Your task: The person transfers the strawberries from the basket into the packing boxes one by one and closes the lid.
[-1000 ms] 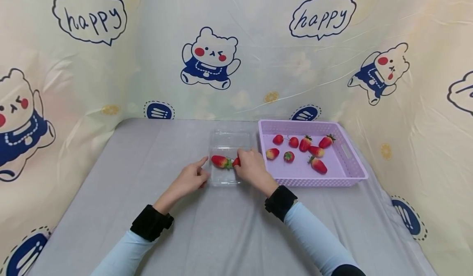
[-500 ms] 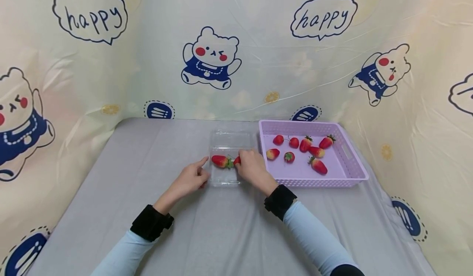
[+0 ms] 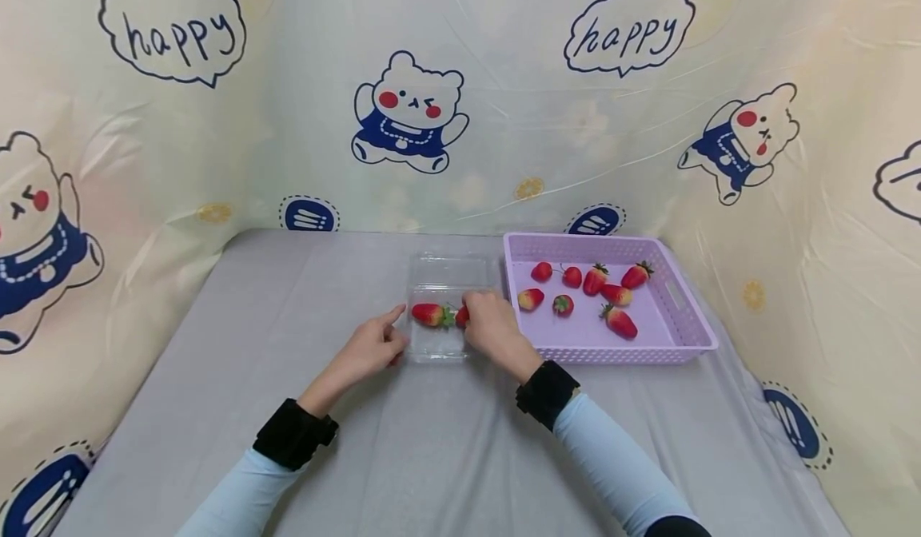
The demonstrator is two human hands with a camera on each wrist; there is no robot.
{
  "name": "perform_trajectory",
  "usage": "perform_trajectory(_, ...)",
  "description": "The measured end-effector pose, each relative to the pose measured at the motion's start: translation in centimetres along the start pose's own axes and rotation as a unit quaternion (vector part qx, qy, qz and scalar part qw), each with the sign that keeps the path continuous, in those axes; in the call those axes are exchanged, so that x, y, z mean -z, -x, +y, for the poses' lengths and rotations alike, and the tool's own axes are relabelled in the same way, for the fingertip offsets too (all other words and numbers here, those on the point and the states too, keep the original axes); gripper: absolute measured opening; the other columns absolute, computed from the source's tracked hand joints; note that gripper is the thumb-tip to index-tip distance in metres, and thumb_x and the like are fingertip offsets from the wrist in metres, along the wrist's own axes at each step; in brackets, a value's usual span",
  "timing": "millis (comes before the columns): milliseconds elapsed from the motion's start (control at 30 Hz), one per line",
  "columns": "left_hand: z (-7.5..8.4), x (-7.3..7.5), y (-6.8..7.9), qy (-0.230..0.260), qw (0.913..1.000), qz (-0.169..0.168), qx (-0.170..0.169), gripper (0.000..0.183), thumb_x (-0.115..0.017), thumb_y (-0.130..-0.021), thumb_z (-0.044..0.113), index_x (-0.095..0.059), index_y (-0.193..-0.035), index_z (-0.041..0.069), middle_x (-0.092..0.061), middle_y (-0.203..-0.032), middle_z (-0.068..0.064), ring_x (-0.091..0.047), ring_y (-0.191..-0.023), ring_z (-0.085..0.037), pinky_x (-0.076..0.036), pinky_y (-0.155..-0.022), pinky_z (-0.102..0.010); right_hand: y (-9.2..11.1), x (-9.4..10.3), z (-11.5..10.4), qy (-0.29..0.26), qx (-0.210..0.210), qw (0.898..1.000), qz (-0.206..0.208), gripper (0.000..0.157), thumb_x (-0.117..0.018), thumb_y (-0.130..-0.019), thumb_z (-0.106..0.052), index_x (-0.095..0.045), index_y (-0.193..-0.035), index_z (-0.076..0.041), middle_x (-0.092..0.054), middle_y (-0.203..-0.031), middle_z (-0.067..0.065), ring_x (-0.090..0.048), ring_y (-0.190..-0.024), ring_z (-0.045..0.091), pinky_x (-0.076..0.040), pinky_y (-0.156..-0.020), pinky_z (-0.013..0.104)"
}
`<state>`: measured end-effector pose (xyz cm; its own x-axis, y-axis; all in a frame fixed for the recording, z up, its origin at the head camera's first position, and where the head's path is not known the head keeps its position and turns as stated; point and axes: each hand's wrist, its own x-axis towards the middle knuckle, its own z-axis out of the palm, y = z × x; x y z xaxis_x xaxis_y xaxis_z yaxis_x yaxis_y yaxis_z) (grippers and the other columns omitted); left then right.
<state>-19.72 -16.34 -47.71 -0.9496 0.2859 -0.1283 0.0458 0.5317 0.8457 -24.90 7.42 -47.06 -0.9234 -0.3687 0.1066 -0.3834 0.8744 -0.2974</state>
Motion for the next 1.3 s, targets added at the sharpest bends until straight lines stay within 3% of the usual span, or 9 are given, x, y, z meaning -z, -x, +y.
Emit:
perform_trajectory(167, -0.12, 0.17, -0.05, -0.004, 1.0000, -0.001, 0.002, 0.067, -0.058, -0.102, 0.006, -0.030, -0.162, -0.007, -0.060, -0.069, -0.006, -0.055, -0.062, -0.018, -0.043, -0.061, -0.032, -0.22, 0.05, -0.58, -0.008, -0.006, 1.000, -0.008, 0.016, -0.074, -0.080, 0.005, -0.067, -0.087, -0.007, -0.060, -0.077, 0.004, -0.057, -0.074, 0.023, -0.047, -0.063, 0.036)
perform_trajectory(367, -0.18, 0.17, 0.01, 0.000, 1.0000, -0.006, -0.002, 0.067, -0.058, -0.102, 0.005, -0.030, -0.162, -0.008, -0.060, -0.068, -0.006, -0.054, -0.060, -0.018, -0.042, -0.059, -0.031, -0.11, -0.04, -0.63, -0.028, -0.017, 0.999, -0.005, 0.015, -0.074, -0.086, 0.002, -0.072, -0.100, -0.004, -0.070, -0.091, 0.008, -0.063, -0.082, 0.025, -0.055, -0.074, 0.041)
perform_trajectory(533, -0.05, 0.35, -0.06, 0.001, 1.0000, -0.005, 0.001, 0.067, -0.058, -0.102, 0.005, -0.029, -0.162, -0.007, -0.060, -0.068, -0.006, -0.054, -0.061, -0.017, -0.042, -0.058, -0.031, 0.23, 0.37, -0.55, -0.050, -0.022, 0.998, -0.014, 0.009, -0.074, -0.091, 0.000, -0.070, -0.097, -0.003, -0.066, -0.086, 0.007, -0.060, -0.078, 0.024, -0.053, -0.073, 0.039)
perform_trajectory(733, -0.01, 0.51, -0.23, -0.002, 1.0000, -0.003, -0.003, 0.067, -0.058, -0.102, 0.006, -0.030, -0.162, -0.007, -0.059, -0.066, -0.006, -0.051, -0.058, -0.017, -0.040, -0.057, -0.030, 0.49, 0.62, -0.69, -0.069, -0.028, 0.997, -0.033, 0.011, -0.076, -0.095, -0.007, -0.071, -0.104, -0.003, -0.068, -0.089, 0.006, -0.060, -0.078, 0.022, -0.054, -0.073, 0.036)
perform_trajectory(1033, -0.06, 0.43, -0.32, -0.001, 1.0000, -0.006, -0.004, 0.067, -0.058, -0.102, 0.005, -0.030, -0.162, -0.008, -0.059, -0.066, -0.005, -0.052, -0.059, -0.017, -0.041, -0.057, -0.030, 0.28, 0.15, -0.97, -0.035, -0.002, 0.999, -0.015, 0.017, -0.074, -0.093, -0.003, -0.073, -0.111, -0.003, -0.074, -0.097, 0.010, -0.068, -0.086, 0.025, -0.058, -0.077, 0.042)
perform_trajectory(1300, -0.02, 0.43, -0.29, -0.003, 1.0000, -0.008, -0.001, 0.067, -0.057, -0.102, 0.006, -0.029, -0.162, -0.006, -0.059, -0.066, -0.005, -0.051, -0.058, -0.017, -0.040, -0.057, -0.030, 0.13, 0.02, -0.90, -0.038, -0.011, 0.999, -0.017, 0.011, -0.074, -0.095, -0.007, -0.073, -0.106, -0.004, -0.071, -0.092, 0.008, -0.062, -0.077, 0.021, -0.056, -0.071, 0.039)
